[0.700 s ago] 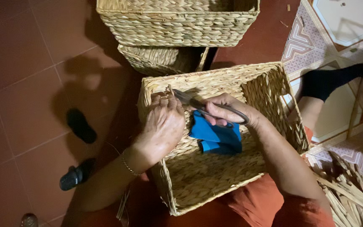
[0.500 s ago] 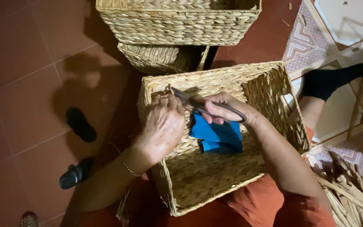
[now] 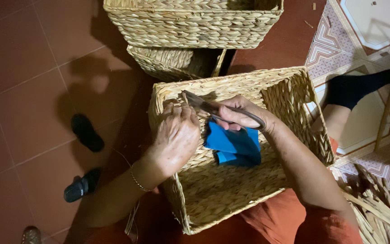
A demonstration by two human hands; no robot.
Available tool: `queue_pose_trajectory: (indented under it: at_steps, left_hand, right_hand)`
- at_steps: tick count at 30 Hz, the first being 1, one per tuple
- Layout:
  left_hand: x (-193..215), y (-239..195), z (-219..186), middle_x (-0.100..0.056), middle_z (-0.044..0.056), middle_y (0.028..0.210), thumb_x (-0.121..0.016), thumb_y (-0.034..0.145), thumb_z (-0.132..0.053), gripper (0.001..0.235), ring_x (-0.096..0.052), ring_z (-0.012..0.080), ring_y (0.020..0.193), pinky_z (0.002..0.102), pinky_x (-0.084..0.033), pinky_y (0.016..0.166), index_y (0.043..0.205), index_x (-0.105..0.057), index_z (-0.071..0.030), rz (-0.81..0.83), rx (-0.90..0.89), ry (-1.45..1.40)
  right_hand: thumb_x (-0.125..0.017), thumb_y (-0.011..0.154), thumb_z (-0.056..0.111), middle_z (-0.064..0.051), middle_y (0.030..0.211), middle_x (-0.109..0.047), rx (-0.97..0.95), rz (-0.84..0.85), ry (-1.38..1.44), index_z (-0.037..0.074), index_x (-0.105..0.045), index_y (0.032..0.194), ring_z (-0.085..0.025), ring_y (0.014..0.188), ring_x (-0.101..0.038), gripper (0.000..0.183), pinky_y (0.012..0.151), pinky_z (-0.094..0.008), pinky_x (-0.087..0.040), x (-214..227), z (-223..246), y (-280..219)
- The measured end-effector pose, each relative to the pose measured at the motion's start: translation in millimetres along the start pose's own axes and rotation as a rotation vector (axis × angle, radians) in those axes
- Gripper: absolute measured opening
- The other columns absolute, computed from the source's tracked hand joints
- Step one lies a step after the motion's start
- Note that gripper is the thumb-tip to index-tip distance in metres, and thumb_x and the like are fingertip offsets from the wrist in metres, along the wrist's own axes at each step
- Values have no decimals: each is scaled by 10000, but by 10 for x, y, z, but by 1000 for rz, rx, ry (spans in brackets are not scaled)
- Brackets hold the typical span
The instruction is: The person trims loose fibers from the rim of a woven basket using scissors, then wipes the basket's exterior and interior with a blue cloth. The person rotates the basket to access different sides and continues wiping until the clip ends.
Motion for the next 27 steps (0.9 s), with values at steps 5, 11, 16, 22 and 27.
queue_pose_trajectory:
  at_steps: [5, 11, 16, 22, 27]
  left_hand:
    - [-35, 11, 27, -628, 333, 1123, -551, 847, -70, 323, -634, 458, 1078, 509, -499, 980, 1078, -608, 149, 6, 33, 48]
    - [-178, 39, 60, -596, 369, 1123, -524, 887, -72, 412, -642, 423, 1017, 493, -503, 980, 1187, -571, 207, 141, 77, 3]
    - [-34, 24, 25, -664, 286, 1059, -589, 799, -70, 283, -665, 384, 997, 496, -483, 1009, 1004, -671, 107, 52, 18, 1]
    - [-96, 40, -42, -683, 168, 767, -590, 841, -133, 182, -655, 281, 710, 448, -556, 772, 850, -712, 1, 273, -58, -26]
    - [-356, -60, -109, -596, 101, 585, -538, 905, -101, 250, -474, 173, 430, 390, -423, 512, 761, -742, -101, 567, -213, 66]
  right_hand:
    - [-691, 939, 512, 38, 585, -542, -57, -36, -50, 65, -660, 750, -42, 487, -472, 487, 434, -224, -370, 80, -99, 57]
    - [-686, 908, 473, 60, 598, -577, -56, -116, -105, 120, -722, 824, -21, 499, -476, 364, 428, -214, -366, 87, -118, 49]
    - [-681, 963, 472, 44, 543, -554, -155, -138, -189, 52, -658, 715, -46, 453, -469, 489, 405, -238, -373, 33, -144, 39]
    - [-708, 900, 491, 0, 596, -602, -17, -133, -292, 110, -785, 1155, -43, 525, -492, 465, 457, -247, -424, -65, 13, 1]
    - [-830, 852, 551, -62, 949, -752, 261, -85, -513, 28, -666, 1361, -99, 770, -657, 748, 674, -296, -547, -163, 217, -169]
Point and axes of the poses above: each hand's wrist, its own y-axis towards the middle knuckle, its own x-axis out of the back of the hand, z = x × y, the point moved 8 cm from there along y, towards the middle knuckle
